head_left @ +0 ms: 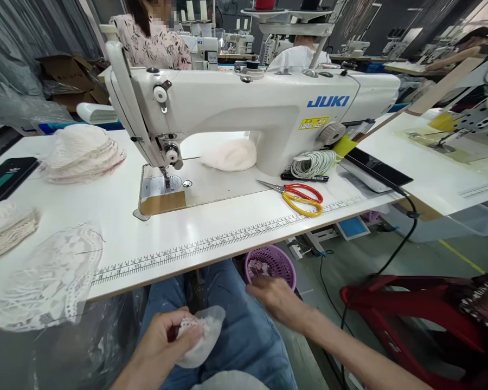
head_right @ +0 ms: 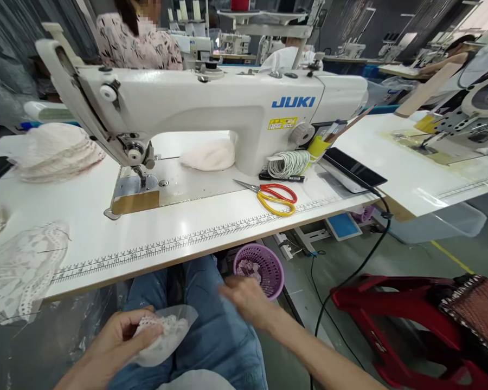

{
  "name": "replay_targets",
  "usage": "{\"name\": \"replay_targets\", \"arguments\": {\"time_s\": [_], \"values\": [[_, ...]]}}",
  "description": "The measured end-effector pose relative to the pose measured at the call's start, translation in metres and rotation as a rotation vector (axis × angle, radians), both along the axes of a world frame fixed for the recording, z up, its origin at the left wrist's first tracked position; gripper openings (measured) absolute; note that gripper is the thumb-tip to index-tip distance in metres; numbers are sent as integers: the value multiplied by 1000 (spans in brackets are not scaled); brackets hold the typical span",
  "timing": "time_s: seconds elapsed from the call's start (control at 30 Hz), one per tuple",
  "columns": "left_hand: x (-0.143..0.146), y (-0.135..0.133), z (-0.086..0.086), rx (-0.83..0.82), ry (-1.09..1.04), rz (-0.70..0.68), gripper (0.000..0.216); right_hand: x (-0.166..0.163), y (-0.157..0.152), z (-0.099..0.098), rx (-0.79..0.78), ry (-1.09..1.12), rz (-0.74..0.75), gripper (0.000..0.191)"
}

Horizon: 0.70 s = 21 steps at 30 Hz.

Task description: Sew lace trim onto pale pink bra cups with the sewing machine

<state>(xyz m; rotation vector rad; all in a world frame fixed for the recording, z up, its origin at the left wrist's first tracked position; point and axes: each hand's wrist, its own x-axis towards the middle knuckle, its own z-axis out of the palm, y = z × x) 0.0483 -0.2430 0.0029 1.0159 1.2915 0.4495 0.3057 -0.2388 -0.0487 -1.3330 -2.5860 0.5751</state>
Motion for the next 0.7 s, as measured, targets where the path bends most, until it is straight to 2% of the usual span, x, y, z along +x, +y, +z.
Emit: {"name": "replay_targets", "arguments": {"time_s": [0.1, 0.2, 0.27, 0.33, 0.4, 0.43, 0.53, 0.6, 0.7], "values": [[-4, 0, -4, -73, -17, 45, 44, 14, -5, 1, -17, -22, -103, 26], [-4, 0, -7, -96, -48, 42, 45, -7, -13, 22, -55, 86, -60, 18], [-3, 0, -8, -113, -82, 20, 46, -30, -13, 39, -119, 380, 9, 17], [-4, -1, -8, -95, -83, -19, 46, -49, -9, 49, -110, 541, -17, 21], [-7, -1, -8, -6, -43, -81, 43, -59, -2, 50, -110, 575, -15, 42], [-9, -2, -8, 63, -12, -118, 40, -61, 1, 47, -122, 567, 13, 44], [-13, -6, -8, 300, 94, -202, 31, -65, 3, 36, -130, 536, 100, 18], [-14, -9, -9, 455, 162, -184, 25, -67, -1, 34, -68, 509, 85, 19], [-15, -16, -11, 713, 210, -173, 19, -67, -8, 40, 54, 448, 91, 20]]}}
